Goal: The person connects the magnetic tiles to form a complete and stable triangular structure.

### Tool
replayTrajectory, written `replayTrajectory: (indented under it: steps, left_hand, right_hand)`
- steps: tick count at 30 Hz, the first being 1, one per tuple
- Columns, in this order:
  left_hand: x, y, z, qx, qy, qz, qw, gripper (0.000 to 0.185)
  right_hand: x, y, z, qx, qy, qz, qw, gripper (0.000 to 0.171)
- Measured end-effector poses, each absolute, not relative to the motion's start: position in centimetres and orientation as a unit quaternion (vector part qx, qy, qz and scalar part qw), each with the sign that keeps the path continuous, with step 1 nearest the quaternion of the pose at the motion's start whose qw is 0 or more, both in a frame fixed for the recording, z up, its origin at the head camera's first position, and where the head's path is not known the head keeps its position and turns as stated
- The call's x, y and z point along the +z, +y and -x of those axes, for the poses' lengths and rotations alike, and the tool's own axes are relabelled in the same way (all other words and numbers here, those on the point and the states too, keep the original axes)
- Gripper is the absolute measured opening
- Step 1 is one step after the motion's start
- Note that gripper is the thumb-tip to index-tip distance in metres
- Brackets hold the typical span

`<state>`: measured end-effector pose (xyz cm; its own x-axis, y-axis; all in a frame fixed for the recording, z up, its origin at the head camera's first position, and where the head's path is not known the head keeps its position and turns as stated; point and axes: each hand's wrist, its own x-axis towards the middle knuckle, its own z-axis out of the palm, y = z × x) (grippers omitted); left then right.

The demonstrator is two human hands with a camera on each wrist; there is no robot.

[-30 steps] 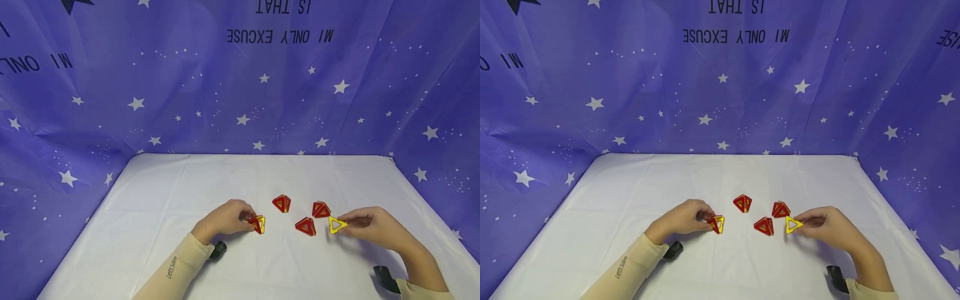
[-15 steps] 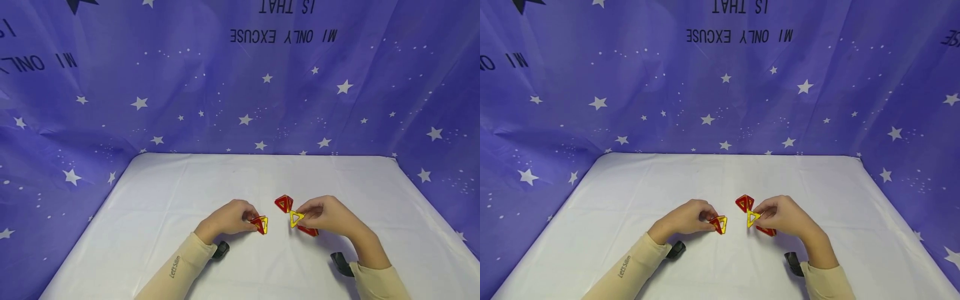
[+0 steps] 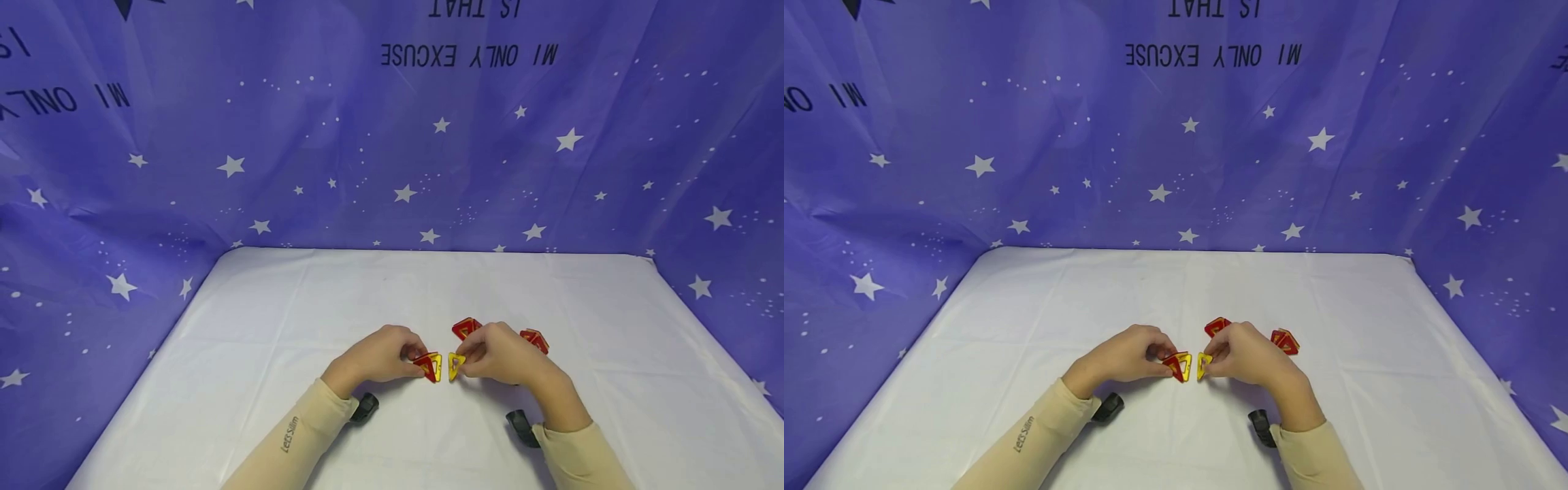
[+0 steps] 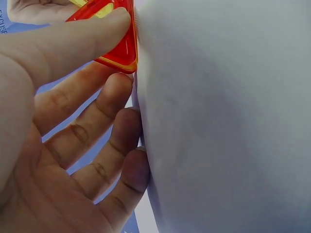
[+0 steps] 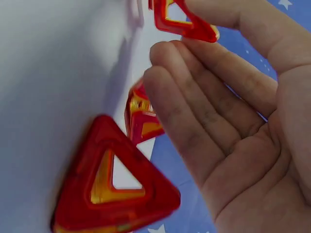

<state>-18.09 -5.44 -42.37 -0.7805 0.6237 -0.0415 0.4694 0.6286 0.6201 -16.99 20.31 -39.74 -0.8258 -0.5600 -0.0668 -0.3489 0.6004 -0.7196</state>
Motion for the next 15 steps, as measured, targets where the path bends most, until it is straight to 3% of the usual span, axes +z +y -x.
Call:
replayTrajectory:
  steps: [9,15]
  left_hand:
    - [-42.1,-4.9,18.0,0.309,0.885,-0.324,0.126,0.021]
    - [-42.1,-4.6,18.0,0.311,0.880,-0.338,0.121,0.018]
  right_hand:
    - [-40.0,19.3,17.1,-0.367,0.878,0.269,0.148,0.011]
    - [-40.9,18.9,17.2,-0.380,0.871,0.277,0.141,0.019]
